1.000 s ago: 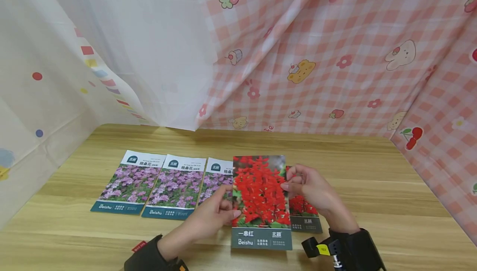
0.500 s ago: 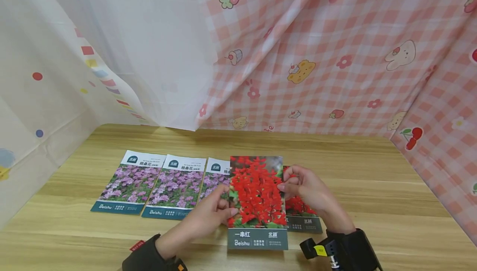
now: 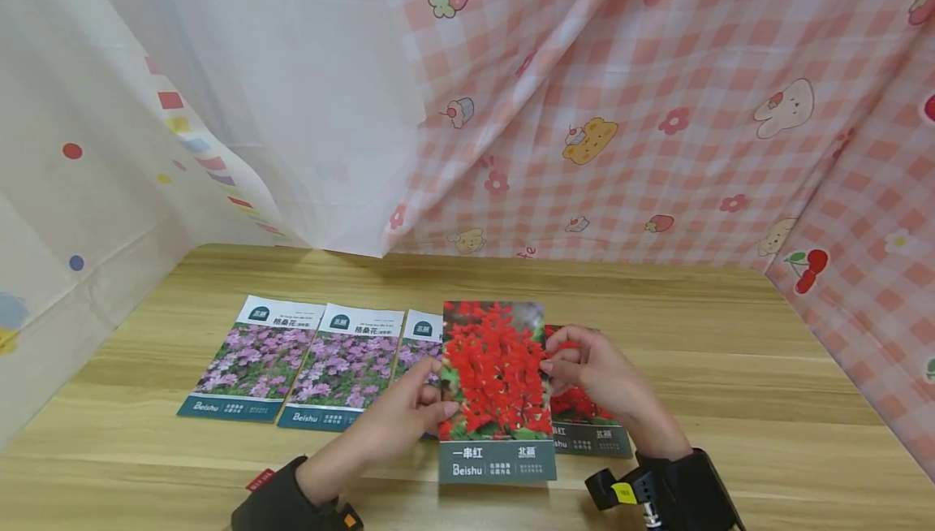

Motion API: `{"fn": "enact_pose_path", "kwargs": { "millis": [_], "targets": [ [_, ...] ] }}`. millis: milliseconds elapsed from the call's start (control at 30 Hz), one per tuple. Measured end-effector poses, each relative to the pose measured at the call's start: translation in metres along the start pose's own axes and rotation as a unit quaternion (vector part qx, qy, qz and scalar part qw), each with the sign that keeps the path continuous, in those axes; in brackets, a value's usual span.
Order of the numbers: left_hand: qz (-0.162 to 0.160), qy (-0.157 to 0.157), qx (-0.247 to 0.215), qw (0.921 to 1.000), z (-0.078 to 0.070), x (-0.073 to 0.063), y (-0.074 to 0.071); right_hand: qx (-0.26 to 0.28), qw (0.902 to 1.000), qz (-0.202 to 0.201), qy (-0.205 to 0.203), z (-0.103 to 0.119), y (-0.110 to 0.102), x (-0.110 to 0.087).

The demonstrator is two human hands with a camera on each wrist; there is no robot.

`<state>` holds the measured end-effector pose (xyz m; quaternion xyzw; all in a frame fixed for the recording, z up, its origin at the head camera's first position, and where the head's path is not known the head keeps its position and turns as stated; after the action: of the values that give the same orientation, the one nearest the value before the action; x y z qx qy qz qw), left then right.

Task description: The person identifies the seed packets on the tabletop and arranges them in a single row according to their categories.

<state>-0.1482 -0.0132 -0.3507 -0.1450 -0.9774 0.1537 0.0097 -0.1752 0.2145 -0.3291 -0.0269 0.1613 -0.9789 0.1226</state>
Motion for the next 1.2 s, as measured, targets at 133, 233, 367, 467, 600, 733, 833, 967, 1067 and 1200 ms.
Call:
{"fn": "enact_pose_path", "kwargs": {
  "millis": [133,233,367,467,600,733,833,967,1067,1200],
  "targets": [
    [-0.005,-0.002,-0.008,1.0,-0.001,0.001,-0.003,0.01,0.9999,0.011,0.001,-0.001,0.002,0.001],
    [-0.008,-0.001,-0.012,0.9999,0.0,0.001,-0.005,0.019,0.9996,0.019,0.004,-0.002,0.003,0.001],
    [-0.009,0.003,-0.016,0.9998,0.0,0.002,-0.009,0.025,0.9993,0.027,0.004,-0.002,0.004,0.001],
    [-0.013,0.008,-0.005,0.9999,0.0,0.002,-0.012,0.028,0.9991,0.03,0.004,-0.002,0.004,0.001],
    [-0.019,0.013,0.007,0.9997,0.001,0.003,-0.016,0.029,0.9991,0.029,0.005,-0.003,0.003,0.001],
    [-0.025,0.015,0.011,0.9995,0.002,0.005,-0.019,0.024,0.9994,0.024,0.011,-0.005,0.003,0.001],
    [-0.029,0.013,0.02,0.9993,0.003,0.005,-0.02,0.019,0.9995,0.021,0.017,-0.007,0.003,0.001],
    [-0.031,0.013,0.029,0.999,0.004,0.006,-0.021,0.01,0.9996,0.014,0.021,-0.008,0.003,0.001],
    [-0.032,0.017,0.023,0.9991,0.005,0.006,-0.022,-0.006,0.9998,0.005,0.02,-0.008,0.004,0.002],
    [-0.036,0.018,0.013,0.9991,0.006,0.006,-0.023,-0.037,0.9992,-0.006,0.011,-0.008,0.005,0.004]
  ]
}}
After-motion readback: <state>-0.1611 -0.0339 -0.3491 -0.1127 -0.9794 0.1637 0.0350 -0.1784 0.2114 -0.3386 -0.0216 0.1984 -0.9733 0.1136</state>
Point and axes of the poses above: each hand's wrist, its own x-axis towards the middle knuckle, its own y-axis out of the palm, z = x × y, the point moved 4 cm from there along x, towards the middle knuckle, and after that the axes turned 10 degrees about -z, right-handed, at the moved point
